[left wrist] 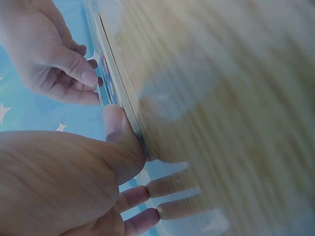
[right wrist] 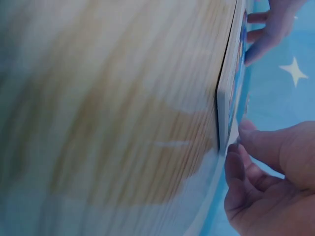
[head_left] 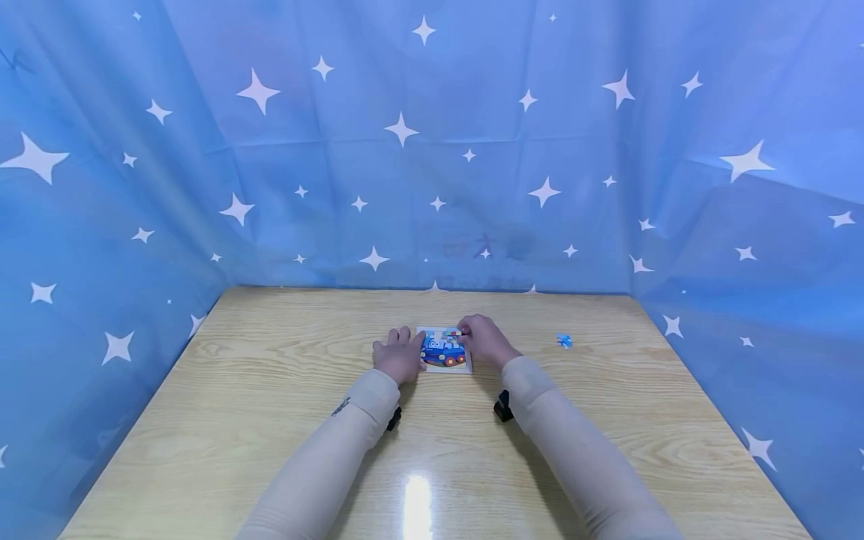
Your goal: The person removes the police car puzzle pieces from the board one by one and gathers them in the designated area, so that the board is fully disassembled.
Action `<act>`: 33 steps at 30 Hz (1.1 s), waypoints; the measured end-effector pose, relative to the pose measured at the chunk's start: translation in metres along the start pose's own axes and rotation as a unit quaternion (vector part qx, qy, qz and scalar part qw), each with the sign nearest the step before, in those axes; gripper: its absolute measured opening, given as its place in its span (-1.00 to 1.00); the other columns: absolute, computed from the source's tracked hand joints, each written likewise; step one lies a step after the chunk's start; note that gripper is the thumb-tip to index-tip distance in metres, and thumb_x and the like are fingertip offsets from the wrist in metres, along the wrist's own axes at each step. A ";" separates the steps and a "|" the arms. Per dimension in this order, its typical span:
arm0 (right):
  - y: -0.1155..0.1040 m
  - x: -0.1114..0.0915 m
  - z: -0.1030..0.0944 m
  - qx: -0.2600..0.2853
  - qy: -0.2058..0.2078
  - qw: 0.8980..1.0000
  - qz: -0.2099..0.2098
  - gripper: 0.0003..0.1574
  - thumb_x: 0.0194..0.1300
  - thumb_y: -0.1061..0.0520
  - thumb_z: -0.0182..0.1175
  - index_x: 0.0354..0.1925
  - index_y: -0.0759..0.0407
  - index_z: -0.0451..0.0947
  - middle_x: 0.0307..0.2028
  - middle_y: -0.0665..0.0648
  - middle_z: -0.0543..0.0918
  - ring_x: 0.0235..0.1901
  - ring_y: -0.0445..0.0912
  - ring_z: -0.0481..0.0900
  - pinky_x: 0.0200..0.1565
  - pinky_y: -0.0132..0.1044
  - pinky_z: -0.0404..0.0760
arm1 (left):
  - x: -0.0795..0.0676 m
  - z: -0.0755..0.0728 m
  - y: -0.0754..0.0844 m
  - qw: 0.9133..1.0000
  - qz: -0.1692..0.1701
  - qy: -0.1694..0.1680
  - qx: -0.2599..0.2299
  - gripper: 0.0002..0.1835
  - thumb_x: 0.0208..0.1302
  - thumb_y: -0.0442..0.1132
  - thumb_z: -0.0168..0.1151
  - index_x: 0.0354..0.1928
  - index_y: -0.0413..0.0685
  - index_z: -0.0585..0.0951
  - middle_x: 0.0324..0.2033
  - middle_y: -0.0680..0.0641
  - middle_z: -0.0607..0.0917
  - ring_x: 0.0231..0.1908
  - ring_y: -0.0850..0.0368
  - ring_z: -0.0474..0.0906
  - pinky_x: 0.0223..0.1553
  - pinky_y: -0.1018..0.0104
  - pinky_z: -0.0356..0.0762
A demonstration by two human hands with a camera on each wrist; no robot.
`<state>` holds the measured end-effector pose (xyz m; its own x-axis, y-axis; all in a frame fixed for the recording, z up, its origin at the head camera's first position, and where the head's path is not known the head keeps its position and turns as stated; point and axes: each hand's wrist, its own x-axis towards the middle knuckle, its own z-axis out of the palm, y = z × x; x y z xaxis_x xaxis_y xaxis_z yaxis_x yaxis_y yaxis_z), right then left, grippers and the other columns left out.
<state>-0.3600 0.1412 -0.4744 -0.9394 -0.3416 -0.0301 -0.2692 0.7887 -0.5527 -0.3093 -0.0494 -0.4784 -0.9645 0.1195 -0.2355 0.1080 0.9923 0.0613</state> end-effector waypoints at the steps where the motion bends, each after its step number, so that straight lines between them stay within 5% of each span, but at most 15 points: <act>1: 0.001 0.000 -0.001 -0.004 0.000 1.000 -0.001 -0.66 0.48 0.25 0.19 0.16 0.33 0.58 0.07 0.25 0.63 0.14 0.10 0.57 0.17 0.00 0.54 | -0.001 -0.001 0.000 1.000 0.000 0.000 -0.001 -0.24 0.49 0.15 0.06 0.62 0.25 0.08 0.45 -0.10 0.21 0.34 -0.08 0.14 0.15 -0.18 0.32; 33: 0.060 -0.026 -0.039 -0.019 0.023 0.999 0.013 -0.71 0.43 0.32 0.20 0.09 0.37 0.58 -0.03 0.30 0.65 0.01 0.15 0.60 0.07 0.05 0.56 | 0.001 0.004 0.000 1.000 0.006 0.014 -0.007 -0.24 0.48 0.14 0.10 0.61 0.23 0.11 0.40 -0.10 0.26 0.27 -0.07 0.19 0.13 -0.18 0.35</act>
<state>-0.3598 0.2168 -0.4744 -0.9551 -0.2964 -0.0049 -0.2508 0.8168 -0.5196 -0.3090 -0.0492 -0.4825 -0.9693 0.1306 -0.2083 0.1168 0.9901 0.0776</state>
